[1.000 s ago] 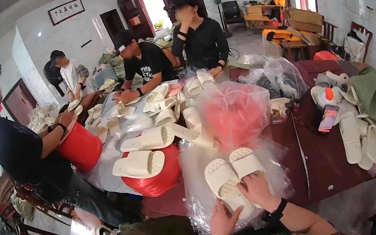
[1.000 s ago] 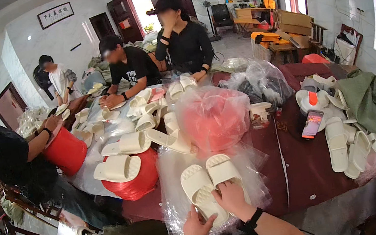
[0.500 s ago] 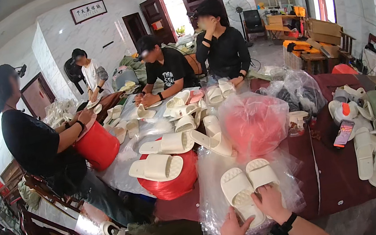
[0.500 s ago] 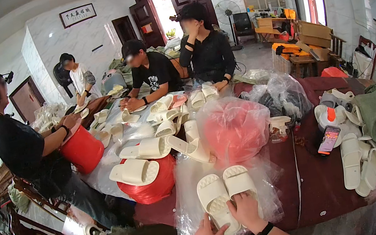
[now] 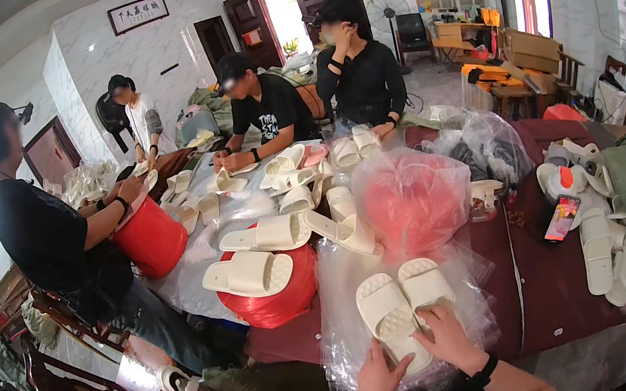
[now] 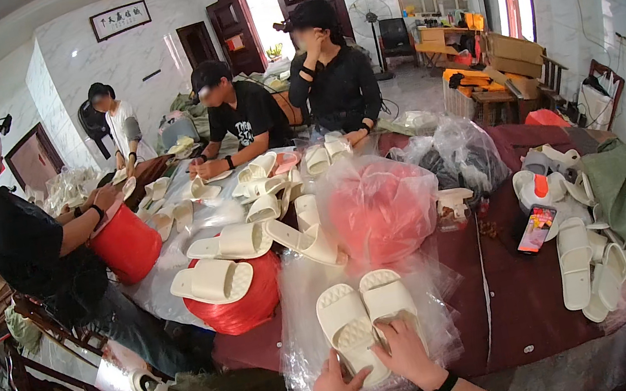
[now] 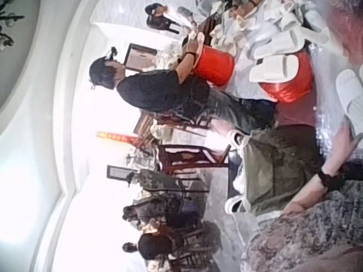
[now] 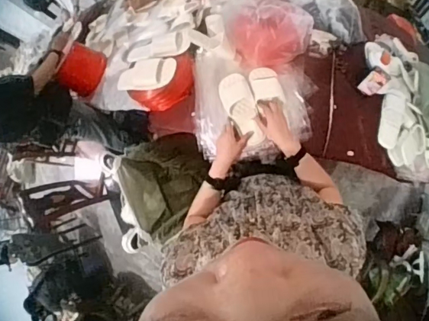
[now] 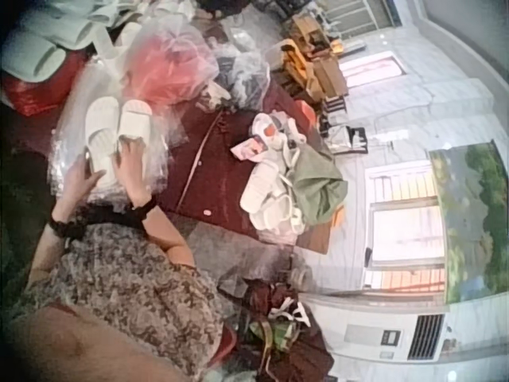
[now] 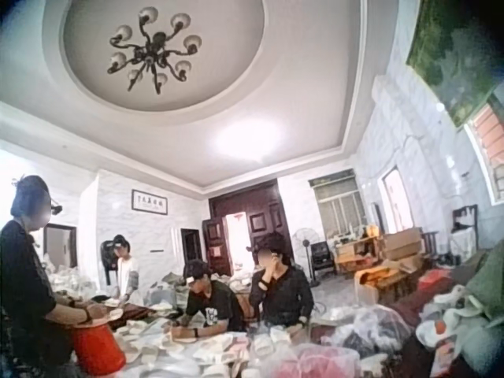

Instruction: Packing white and pink slides into plastic bags at a manufacturing station.

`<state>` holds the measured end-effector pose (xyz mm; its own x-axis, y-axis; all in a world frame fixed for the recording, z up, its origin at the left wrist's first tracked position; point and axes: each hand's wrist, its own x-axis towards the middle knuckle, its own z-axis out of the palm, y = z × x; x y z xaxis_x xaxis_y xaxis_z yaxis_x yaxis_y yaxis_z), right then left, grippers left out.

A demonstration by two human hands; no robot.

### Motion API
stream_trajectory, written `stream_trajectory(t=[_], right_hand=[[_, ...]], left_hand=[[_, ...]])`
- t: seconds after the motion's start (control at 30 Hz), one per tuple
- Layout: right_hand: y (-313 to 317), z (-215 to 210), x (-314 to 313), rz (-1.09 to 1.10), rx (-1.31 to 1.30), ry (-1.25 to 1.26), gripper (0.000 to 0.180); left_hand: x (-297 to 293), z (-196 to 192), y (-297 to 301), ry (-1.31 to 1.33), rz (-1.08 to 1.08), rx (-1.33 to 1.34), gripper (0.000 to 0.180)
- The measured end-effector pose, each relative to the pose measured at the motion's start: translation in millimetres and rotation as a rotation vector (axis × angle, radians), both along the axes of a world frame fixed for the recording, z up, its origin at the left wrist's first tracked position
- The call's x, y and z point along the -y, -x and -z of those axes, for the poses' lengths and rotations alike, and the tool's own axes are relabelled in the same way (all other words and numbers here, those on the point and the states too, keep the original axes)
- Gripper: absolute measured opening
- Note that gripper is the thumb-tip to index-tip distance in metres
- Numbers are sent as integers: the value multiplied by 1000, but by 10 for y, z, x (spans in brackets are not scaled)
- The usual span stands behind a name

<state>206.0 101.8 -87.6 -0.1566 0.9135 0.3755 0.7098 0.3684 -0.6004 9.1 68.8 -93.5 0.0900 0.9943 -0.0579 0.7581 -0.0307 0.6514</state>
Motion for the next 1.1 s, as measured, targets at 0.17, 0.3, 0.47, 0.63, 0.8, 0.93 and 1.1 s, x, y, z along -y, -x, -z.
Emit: stream_trajectory(t=[0.17, 0.3, 0.47, 0.63, 0.8, 0.93, 1.1], right_hand=[[6, 21, 46, -4, -18, -58, 46], [24, 137, 61, 34, -8, -105, 44], [27, 150, 59, 46, -16, -137, 42], [36, 141, 68, 46, -36, -134, 40], [51, 100, 58, 54, -34, -154, 38], [54, 107, 51, 54, -35, -160, 37], [45, 91, 92, 56, -21, -130, 38]], left_hand=[[14, 104, -7, -57, -27, -21, 101], [26, 112, -10, -93, -27, -10, 100], [20, 26, 8, -10, 7, 2, 104], [10, 1, 4, 5, 7, 13, 103], [-5, 65, 3, -60, -10, 21, 102], [3, 48, 7, -52, -10, 17, 101], [42, 70, 0, -77, -17, 30, 100]])
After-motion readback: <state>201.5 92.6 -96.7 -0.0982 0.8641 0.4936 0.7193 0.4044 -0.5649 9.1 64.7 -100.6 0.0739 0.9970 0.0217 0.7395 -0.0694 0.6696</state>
